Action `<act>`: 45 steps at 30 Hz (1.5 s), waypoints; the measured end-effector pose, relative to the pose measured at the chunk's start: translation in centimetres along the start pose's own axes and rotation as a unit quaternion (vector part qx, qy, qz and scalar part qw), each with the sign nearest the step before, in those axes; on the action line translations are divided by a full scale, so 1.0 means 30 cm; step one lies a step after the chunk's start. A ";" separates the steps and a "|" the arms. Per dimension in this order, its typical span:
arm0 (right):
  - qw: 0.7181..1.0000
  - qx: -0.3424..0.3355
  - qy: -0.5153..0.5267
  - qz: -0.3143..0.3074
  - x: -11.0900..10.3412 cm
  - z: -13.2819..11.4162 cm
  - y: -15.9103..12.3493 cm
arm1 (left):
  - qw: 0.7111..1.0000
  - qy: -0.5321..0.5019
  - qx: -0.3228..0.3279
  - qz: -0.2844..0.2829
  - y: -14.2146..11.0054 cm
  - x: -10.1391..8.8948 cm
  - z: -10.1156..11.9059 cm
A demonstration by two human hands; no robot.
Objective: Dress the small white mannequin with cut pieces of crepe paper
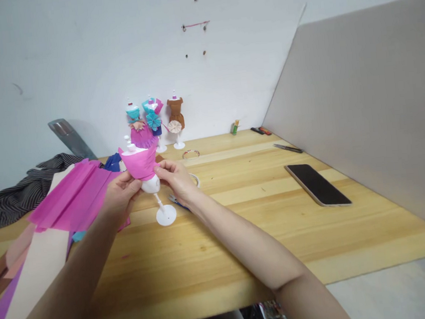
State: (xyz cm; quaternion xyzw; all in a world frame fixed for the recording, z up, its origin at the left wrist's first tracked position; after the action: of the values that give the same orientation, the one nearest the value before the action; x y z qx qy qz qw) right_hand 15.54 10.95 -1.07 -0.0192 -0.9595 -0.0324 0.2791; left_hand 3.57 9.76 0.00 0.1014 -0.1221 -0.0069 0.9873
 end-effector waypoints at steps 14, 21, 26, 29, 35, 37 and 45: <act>0.999 0.028 0.029 -0.023 0.012 0.005 -0.007 | 1.000 0.005 0.011 -0.002 -0.001 -0.010 0.016; 0.999 0.015 0.031 -0.006 0.006 -0.002 -0.013 | 1.000 0.023 0.015 -0.003 -0.003 -0.028 0.010; 0.998 -0.063 -0.005 -0.014 0.014 -0.035 -0.023 | 0.999 0.031 0.016 0.006 -0.010 -0.039 0.009; 0.996 -0.078 -0.022 -0.026 0.021 -0.034 -0.033 | 0.999 0.021 0.027 0.008 -0.016 -0.039 0.014; 0.992 -0.107 -0.048 -0.048 0.026 -0.046 -0.052 | 0.999 0.017 0.035 -0.003 -0.030 -0.026 0.012; 0.991 -0.111 -0.052 -0.056 0.027 -0.048 -0.058 | 0.999 0.016 0.037 -0.002 -0.034 -0.021 0.011; 0.983 -0.155 -0.093 -0.035 0.034 -0.050 -0.089 | 0.999 -0.001 0.049 0.010 -0.049 0.000 0.026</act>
State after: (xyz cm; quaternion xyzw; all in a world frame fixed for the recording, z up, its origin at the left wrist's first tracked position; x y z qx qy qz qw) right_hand 15.33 8.21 0.61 -0.0319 -0.9647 -0.1885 0.1811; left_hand 3.41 8.17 0.43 0.1488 -0.1246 0.0094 0.9809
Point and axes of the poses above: each hand's wrist, its own y-axis towards the middle knuckle, its own x-axis out of the palm, z = x × y, the point moved 9 cm from there along y, towards the middle knuckle, and after that the axes turned 14 degrees about z, right-handed, at the moved point
